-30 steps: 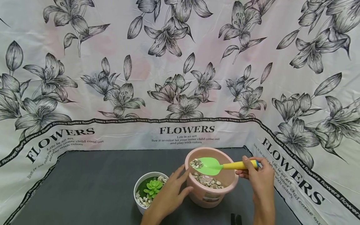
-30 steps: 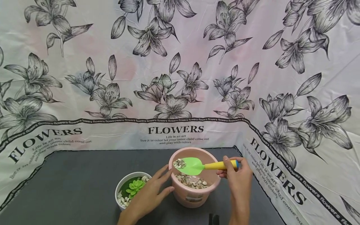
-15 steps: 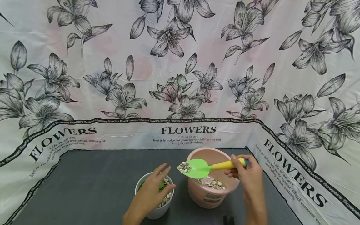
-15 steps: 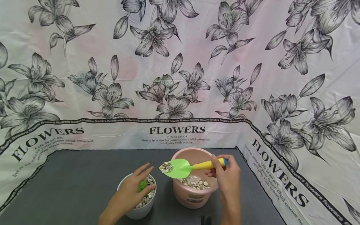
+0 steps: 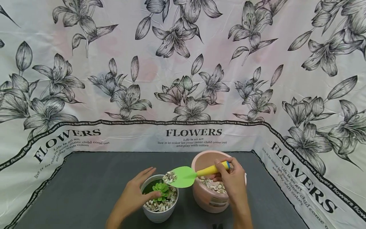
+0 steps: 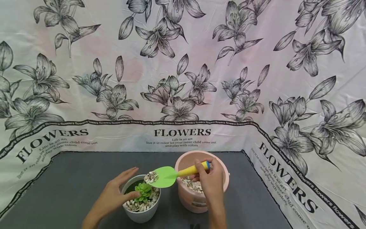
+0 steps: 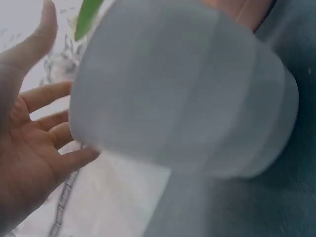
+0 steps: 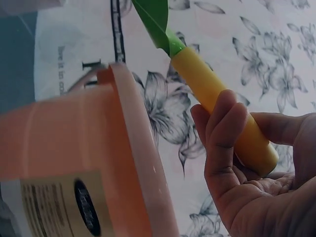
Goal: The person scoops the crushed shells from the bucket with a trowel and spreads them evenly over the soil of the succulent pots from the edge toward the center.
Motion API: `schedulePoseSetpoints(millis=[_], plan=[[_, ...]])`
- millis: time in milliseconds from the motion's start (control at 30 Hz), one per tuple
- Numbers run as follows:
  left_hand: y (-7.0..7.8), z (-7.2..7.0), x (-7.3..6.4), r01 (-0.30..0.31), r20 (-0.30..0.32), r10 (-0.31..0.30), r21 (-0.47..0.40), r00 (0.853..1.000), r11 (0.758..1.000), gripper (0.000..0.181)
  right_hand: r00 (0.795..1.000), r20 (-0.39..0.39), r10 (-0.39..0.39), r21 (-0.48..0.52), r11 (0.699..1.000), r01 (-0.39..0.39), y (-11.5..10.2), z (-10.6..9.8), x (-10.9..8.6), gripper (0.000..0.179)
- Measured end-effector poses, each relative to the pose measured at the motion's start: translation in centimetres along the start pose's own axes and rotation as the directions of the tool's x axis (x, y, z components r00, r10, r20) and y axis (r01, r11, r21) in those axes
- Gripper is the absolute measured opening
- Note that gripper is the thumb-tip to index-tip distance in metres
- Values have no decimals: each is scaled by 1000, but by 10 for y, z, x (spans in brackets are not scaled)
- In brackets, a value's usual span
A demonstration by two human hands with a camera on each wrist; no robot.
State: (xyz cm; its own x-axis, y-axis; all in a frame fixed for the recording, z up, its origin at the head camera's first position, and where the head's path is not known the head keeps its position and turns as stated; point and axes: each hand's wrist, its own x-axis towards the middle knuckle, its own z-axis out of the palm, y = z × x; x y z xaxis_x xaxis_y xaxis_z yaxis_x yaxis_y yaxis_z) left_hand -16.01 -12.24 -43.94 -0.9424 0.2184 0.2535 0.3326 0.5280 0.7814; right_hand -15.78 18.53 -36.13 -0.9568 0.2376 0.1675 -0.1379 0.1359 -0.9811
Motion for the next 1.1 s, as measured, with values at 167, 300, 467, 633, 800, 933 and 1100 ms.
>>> schedulePoseSetpoints(millis=[167,300,467,633,800,933,1100], plan=[[-29,-4,-2,-14,97,32,-176,995,984,99,999,28,-25,12,1000,25,1,18,-3,24],[-43,-2,-3,29,248,64,-354,967,935,120,998,54,-41,6,999,40,2,30,-5,21],[-54,0,-2,114,375,109,-523,921,845,132,997,72,-39,-24,999,41,3,44,-8,21],[-59,-3,-2,73,355,121,-488,927,870,127,989,125,-76,-79,993,86,-1,57,-14,22],[-61,-7,-1,81,346,92,-456,934,886,132,960,199,-197,-189,953,235,-6,68,-20,23],[-62,-8,-1,85,330,71,-435,941,896,135,909,265,-321,-260,885,387,-8,75,-25,19],[-62,-9,-3,37,287,80,-381,955,924,133,773,350,-528,-268,735,623,-8,81,-29,21]])
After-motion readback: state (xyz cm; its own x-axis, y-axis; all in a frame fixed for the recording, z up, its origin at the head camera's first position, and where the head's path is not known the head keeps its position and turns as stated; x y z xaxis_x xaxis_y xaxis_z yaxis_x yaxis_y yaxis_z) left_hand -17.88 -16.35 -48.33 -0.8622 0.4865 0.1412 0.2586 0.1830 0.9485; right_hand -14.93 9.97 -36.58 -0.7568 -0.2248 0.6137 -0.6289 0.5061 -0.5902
